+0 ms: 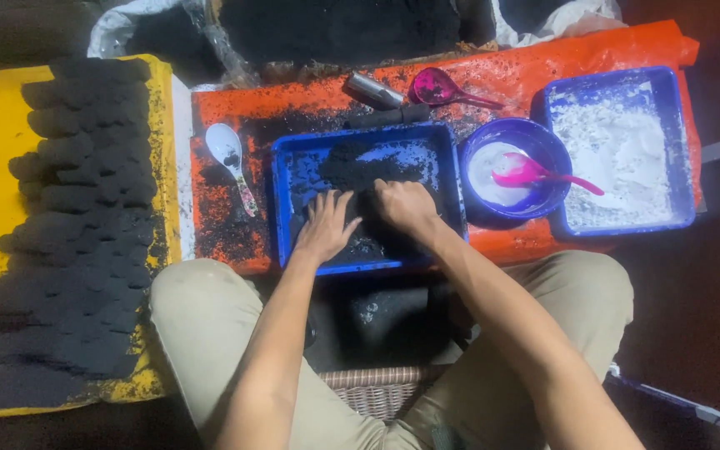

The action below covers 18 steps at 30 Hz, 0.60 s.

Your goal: Mixing a white binder liquid in a bowl and then incorporating it into charcoal powder in a tray by hand to create a uniform mixture.

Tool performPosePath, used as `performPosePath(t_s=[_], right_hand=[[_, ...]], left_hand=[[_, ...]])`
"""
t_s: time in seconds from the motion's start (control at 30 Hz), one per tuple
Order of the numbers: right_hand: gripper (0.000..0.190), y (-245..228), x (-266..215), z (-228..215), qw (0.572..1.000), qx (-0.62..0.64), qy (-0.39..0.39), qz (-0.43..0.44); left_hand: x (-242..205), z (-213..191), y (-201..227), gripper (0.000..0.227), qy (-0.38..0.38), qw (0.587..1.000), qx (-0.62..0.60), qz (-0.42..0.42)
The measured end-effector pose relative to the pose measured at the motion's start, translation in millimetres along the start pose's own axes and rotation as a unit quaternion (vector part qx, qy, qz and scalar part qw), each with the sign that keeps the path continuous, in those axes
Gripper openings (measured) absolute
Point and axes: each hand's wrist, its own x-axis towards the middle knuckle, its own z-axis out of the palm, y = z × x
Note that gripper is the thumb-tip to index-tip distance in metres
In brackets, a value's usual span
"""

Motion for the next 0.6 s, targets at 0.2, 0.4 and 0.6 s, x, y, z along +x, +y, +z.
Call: performPosePath(t_s=[0.2,0.4,0.6], right_hand=[[0.024,13,0,11,0.997,0.022,0.075,-0.009],[0.031,46,-17,24,0.999,-0.049,-0.015,-0.017],[0.081,-3,-26,-25,0.988,0.097,-0.109,-0.043]], left_hand=[[-6,-12,12,0.049,0.038,0.999,-0.032,-0.017],[-14,-42,27,0.097,-0.008,0.999,0.034,0.021],[0,-34,21,0.080,-0.012,0.996,0.076,0.050]])
